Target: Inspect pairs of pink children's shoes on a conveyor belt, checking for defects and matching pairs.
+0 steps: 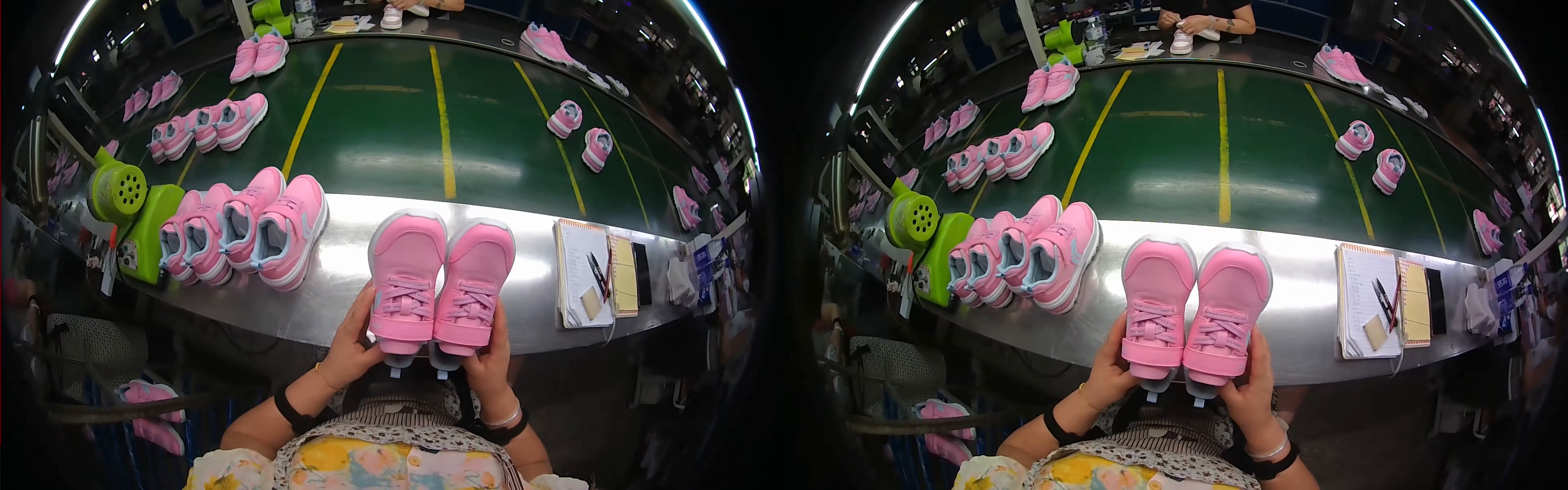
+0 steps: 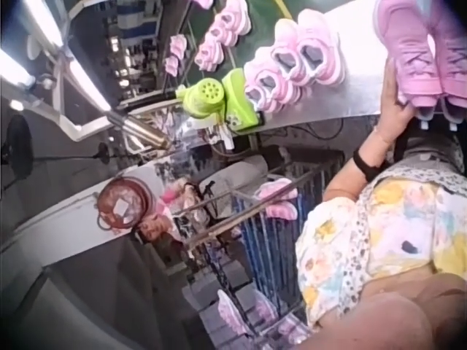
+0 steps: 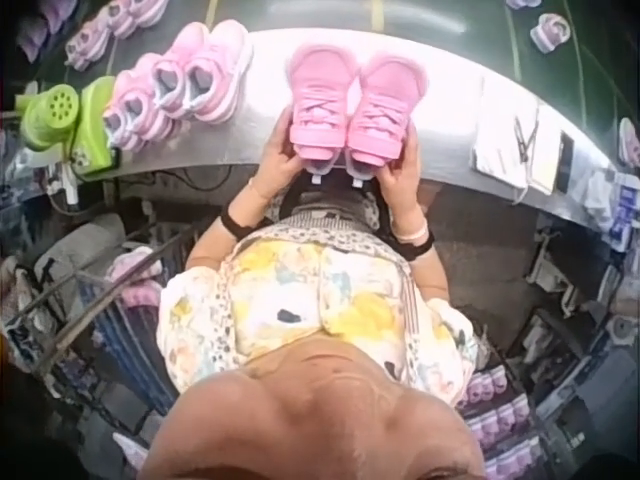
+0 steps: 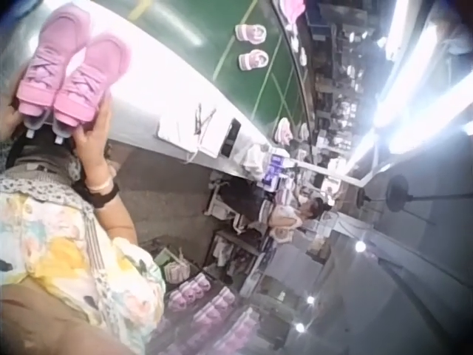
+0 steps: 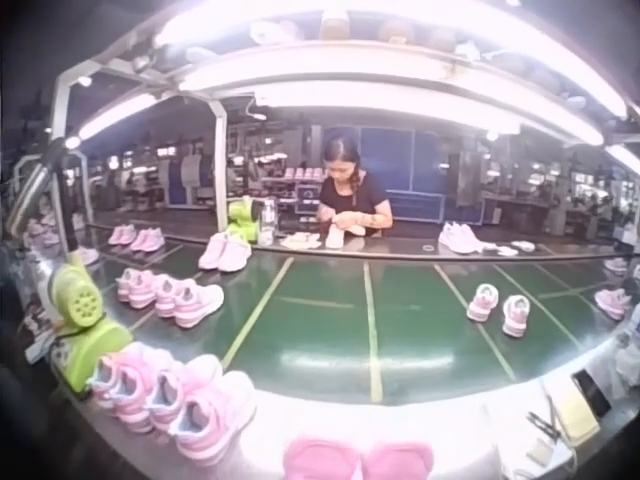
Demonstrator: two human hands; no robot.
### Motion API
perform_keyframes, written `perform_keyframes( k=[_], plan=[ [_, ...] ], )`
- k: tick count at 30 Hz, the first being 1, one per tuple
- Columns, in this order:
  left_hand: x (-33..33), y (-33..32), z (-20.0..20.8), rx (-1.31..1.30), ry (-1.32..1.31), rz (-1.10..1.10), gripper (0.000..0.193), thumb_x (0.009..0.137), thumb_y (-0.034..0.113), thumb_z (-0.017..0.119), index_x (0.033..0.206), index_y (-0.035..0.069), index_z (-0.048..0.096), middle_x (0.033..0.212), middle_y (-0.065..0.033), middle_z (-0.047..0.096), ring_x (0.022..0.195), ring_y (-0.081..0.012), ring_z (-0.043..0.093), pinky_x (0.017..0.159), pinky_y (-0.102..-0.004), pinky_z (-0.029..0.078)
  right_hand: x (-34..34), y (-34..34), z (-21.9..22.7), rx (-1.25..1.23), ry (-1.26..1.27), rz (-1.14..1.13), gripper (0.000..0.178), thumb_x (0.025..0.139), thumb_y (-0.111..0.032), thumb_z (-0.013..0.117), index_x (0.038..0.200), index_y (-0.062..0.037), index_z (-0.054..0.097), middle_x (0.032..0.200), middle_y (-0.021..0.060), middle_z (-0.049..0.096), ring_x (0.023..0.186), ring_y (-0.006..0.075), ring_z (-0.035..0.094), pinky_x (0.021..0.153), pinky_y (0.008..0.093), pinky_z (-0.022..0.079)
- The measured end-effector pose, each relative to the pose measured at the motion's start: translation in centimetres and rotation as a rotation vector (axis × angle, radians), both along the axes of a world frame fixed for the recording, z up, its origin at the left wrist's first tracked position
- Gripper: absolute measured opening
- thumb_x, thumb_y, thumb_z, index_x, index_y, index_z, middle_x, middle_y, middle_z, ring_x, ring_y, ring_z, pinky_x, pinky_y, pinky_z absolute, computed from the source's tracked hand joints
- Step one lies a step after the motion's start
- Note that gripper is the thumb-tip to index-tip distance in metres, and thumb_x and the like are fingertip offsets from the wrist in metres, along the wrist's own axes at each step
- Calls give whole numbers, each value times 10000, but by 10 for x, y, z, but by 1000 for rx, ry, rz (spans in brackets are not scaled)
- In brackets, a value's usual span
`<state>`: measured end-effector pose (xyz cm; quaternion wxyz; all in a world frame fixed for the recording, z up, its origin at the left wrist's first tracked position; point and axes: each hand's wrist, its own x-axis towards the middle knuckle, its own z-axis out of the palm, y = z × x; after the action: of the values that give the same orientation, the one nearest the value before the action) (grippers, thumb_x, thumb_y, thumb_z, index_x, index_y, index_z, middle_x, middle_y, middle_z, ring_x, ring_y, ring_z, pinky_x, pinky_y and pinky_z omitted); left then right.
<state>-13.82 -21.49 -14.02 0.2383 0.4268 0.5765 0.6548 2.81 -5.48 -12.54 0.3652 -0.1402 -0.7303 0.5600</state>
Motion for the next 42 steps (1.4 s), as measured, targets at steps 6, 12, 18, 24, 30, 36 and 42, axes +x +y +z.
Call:
perform_keyframes(
  k=[6, 12, 18, 24, 30, 36, 42],
  plan=[
    [-2, 0, 3, -5, 76, 13, 881, 766, 22, 684, 1461, 131, 153, 1429, -113, 329, 1292, -230, 373, 1053, -376, 324, 0, 1, 0, 67, -13, -36, 789, 791, -24, 648, 1431, -33, 187, 1312, 153, 441, 1162, 234, 502, 964, 355, 419],
    [-4, 0, 0, -69, 125, 26, 901, 759, 43, 701, 1461, 124, 143, 1426, -111, 334, 1288, -230, 379, 1052, -371, 329, 1, 4, -1, 151, -53, -64, 784, 789, -30, 651, 1428, -36, 197, 1313, 152, 444, 1165, 235, 502, 972, 357, 414],
    [-7, 0, -4, -54, 100, 19, 906, 755, 16, 689, 1462, 130, 133, 1417, -110, 351, 1270, -231, 406, 1038, -376, 351, -4, 4, -3, 115, -22, -47, 806, 773, -32, 677, 1426, -38, 203, 1319, 150, 440, 1171, 238, 498, 977, 365, 413],
    [-5, 0, -4, -26, 25, 30, 926, 738, 16, 710, 1460, 129, 141, 1416, -107, 353, 1272, -233, 403, 1035, -376, 356, -3, 5, -2, 161, -80, -54, 812, 771, -26, 676, 1427, -38, 197, 1321, 154, 437, 1174, 242, 495, 976, 368, 417],
    [-6, 1, -3, -68, 112, 49, 936, 728, 30, 729, 1458, 129, 152, 1421, -105, 345, 1277, -232, 395, 1040, -378, 351, -2, 4, 1, 75, -28, -17, 799, 783, -36, 671, 1425, -33, 196, 1316, 153, 439, 1174, 238, 493, 972, 365, 420],
    [-7, 1, 2, -94, 123, 43, 922, 741, 52, 720, 1460, 118, 148, 1422, -113, 339, 1283, -233, 386, 1053, -381, 326, -6, 1, 3, 14, 18, -38, 812, 780, -153, 724, 1412, -24, 231, 1295, 166, 439, 1145, 252, 513, 937, 355, 436],
    [-7, 4, 41, 35, -412, -90, 780, 787, 36, 636, 1444, 74, 217, 1421, -113, 351, 1295, -228, 371, 1056, -352, 310, -9, 6, 12, -408, 80, -1, 597, 871, -125, 567, 1388, -12, 290, 1262, 134, 493, 1160, 219, 500, 964, 330, 403]
  ],
)
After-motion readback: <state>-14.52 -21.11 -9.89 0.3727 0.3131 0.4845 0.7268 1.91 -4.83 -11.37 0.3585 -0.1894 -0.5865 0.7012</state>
